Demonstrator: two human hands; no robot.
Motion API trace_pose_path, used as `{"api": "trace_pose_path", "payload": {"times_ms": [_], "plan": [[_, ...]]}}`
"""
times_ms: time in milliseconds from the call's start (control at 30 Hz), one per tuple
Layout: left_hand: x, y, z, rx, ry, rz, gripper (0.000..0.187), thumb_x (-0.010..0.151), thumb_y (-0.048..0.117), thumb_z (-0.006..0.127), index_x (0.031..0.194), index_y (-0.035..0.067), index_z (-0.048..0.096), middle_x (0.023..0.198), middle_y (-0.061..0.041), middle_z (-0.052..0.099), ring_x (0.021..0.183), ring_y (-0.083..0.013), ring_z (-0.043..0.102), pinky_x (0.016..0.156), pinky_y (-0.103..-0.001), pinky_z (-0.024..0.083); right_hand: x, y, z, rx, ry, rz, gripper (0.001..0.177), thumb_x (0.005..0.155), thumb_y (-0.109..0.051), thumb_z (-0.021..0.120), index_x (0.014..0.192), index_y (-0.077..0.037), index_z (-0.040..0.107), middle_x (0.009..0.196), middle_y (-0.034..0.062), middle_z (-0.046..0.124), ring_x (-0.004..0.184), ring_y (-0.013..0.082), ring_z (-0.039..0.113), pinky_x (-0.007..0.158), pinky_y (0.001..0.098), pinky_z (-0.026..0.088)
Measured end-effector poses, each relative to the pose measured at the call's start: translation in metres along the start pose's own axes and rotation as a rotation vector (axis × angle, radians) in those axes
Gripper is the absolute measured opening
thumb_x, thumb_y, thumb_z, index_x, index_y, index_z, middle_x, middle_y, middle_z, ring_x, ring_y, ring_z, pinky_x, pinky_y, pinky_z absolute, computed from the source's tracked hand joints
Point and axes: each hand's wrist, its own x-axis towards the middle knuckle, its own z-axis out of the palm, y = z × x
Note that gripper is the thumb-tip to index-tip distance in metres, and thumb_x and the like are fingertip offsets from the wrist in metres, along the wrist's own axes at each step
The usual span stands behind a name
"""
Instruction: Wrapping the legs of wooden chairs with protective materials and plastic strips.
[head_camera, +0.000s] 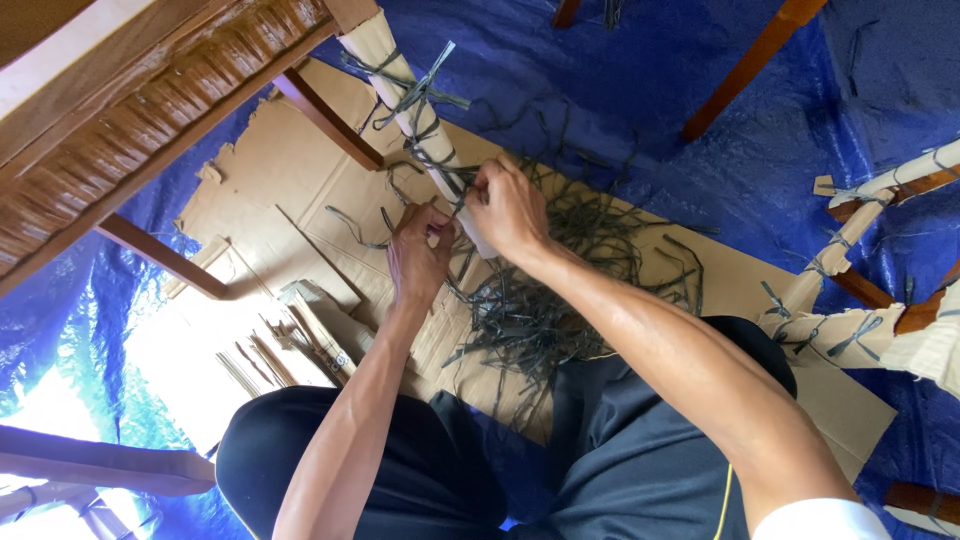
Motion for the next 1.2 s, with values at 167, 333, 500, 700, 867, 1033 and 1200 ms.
{"api": "trace_pose_path", "payload": {"times_ms": [167,333,500,700,867,1033,1200], "plan": [[-0.001,-0.014,0.001,0.010,-0.032,0.032,0.018,0.088,0.003,0.075,0.101,0.004,0.063,0.100,-0.010,0.066,0.089,-0.0230,0.071,0.076,-0.038,0.056,0.019,0.026,-0.021,0.023,-0.049,-0.206,0.011,0.091,-0.010,0.072,0.095,-0.001,0.067,0.097,0.0128,0.069,0.079,0.0214,0.067,0.068,0.0367,0.057],[-0.001,-0.120,0.023,0.031,-0.081,0.121,0.031,0.087,0.002,0.073,0.115,0.003,0.060,0.111,-0.014,0.063,0.094,-0.0258,0.068,0.082,-0.034,0.059,0.067,0.121,-0.076,-0.101,0.026,-0.138,0.021,0.097,-0.026,0.070,0.105,-0.007,0.069,0.100,0.0105,0.076,0.089,0.0243,0.074,0.079,0.0389,0.058],[0.027,-0.220,0.049,0.153,-0.035,-0.030,0.052,0.078,0.010,0.078,0.123,-0.002,0.057,0.110,-0.022,0.057,0.099,-0.0349,0.062,0.084,-0.045,0.055,0.106,0.286,-0.101,-0.409,0.117,0.311,0.067,0.093,-0.040,0.073,0.145,-0.006,0.049,0.135,0.0281,0.060,0.122,0.0456,0.057,0.098,0.0510,0.048],[0.150,-0.271,0.112,0.337,-0.144,-0.009,0.047,0.084,0.024,0.079,0.125,0.006,0.065,0.129,-0.027,0.054,0.123,-0.0423,0.049,0.102,-0.052,0.043,0.140,0.382,-0.051,-0.285,0.067,0.484,0.092,0.088,-0.050,0.070,0.161,-0.013,0.027,0.157,0.0334,0.023,0.136,0.0570,0.035,0.105,0.0592,0.039],[0.250,-0.360,0.204,0.412,-0.233,-0.138,0.043,0.085,0.036,0.080,0.123,0.016,0.073,0.146,-0.031,0.043,0.139,-0.0464,0.035,0.114,-0.053,0.034,0.197,0.391,0.016,-0.269,0.179,0.508,0.081,0.092,-0.054,0.066,0.158,-0.019,0.036,0.166,0.0292,0.016,0.144,0.0541,0.029,0.112,0.0623,0.035],[0.266,-0.378,0.242,0.383,-0.235,-0.225,0.049,0.083,0.035,0.078,0.125,0.011,0.069,0.151,-0.030,0.040,0.140,-0.0444,0.033,0.115,-0.049,0.031,0.241,0.363,0.054,-0.296,0.265,0.186,0.074,0.094,-0.047,0.076,0.154,-0.014,0.049,0.161,0.0318,0.023,0.146,0.0548,0.023,0.116,0.0630,0.027],[0.252,-0.338,0.227,0.375,-0.287,-0.105,0.070,0.084,0.023,0.073,0.143,-0.008,0.052,0.150,-0.024,0.051,0.136,-0.0417,0.044,0.117,-0.047,0.035,0.261,0.352,0.091,-0.135,0.020,-0.003,0.042,0.087,-0.014,0.077,0.127,-0.008,0.067,0.137,0.0173,0.054,0.130,0.0374,0.049,0.112,0.0467,0.043]]}}
